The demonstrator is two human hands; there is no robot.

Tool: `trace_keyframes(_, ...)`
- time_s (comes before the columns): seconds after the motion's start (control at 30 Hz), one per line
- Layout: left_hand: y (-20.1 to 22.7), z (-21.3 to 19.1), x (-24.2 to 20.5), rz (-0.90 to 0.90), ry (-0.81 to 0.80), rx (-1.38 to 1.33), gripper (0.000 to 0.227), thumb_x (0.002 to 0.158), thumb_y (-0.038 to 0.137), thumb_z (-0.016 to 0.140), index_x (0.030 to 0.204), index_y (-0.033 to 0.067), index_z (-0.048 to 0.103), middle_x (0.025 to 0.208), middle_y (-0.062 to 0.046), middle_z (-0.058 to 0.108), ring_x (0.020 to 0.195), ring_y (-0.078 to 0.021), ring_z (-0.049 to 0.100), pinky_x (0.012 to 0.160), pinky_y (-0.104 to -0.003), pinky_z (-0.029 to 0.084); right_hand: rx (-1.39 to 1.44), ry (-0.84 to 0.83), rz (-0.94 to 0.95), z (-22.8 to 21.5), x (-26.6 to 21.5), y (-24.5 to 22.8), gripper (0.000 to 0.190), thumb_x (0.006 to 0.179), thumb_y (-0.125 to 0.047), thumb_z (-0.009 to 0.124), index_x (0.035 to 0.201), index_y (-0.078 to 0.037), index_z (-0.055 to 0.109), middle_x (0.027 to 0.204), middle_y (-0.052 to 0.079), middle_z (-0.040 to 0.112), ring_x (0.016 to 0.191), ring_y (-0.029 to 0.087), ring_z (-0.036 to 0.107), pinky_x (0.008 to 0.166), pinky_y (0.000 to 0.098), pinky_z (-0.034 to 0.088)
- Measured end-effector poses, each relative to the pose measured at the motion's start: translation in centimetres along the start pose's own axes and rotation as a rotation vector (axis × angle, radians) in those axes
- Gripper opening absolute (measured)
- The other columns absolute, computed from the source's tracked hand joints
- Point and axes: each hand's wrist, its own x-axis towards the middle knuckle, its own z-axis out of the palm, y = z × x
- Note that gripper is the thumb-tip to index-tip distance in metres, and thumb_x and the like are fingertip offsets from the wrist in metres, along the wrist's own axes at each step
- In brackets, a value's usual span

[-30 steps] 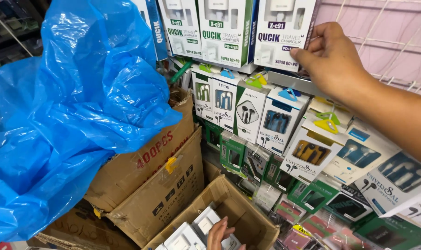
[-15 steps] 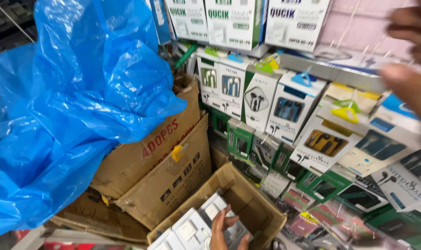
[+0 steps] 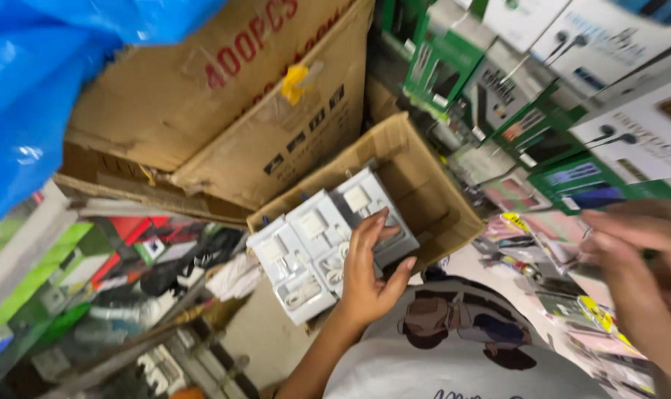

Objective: Inspecting and organizing phone charger boxes on a sales floor.

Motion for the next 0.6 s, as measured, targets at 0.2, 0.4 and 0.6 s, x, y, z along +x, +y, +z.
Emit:
trace_keyframes(0.2,-0.8,-0.1,-0.8,-0.101,0.06,-0.025,0.075,0.091,0.003,0.077,0.155,0.006,0.037,0.155,-0.022,0.048,0.123,-0.0299,0.068,0.106,-0.04,0.055,-0.098,-0.275,0.057,9.0,2.2,6.0,0.013,0.099,-0.012,0.073,0.11,-0.004,0.072,0.097,0.006,0.073,0.085,0.011,0.067,0.076,0.0252,0.051)
trace_keyframes(0.4,-1.4,0.2,-1.9,-0.275,0.243,-0.119,0.075,0.096,0.001,0.071,0.159,0.0055,0.032,0.163,-0.018,0.04,0.143,-0.0294,0.052,0.117,-0.043,0.048,0.239,-0.545,0.42,19.6,-0.7,18.9,0.038,0.097,-0.024,0.07,0.128,-0.003,0.067,0.111,0.01,0.073,0.099,0.016,0.066,0.085,0.0295,0.052)
trace_keyframes(0.6,-1.1,0.3,-2.5,-0.382,0.356,-0.233,0.074,0.097,0.002,0.068,0.159,0.0063,0.029,0.166,-0.015,0.034,0.148,-0.0292,0.044,0.121,-0.044,0.042,0.159,-0.698,0.519,26.1,-2.1,22.1,0.076,0.09,-0.042,0.073,0.146,0.001,0.047,0.122,0.018,0.07,0.11,0.024,0.07,0.09,0.0323,0.054)
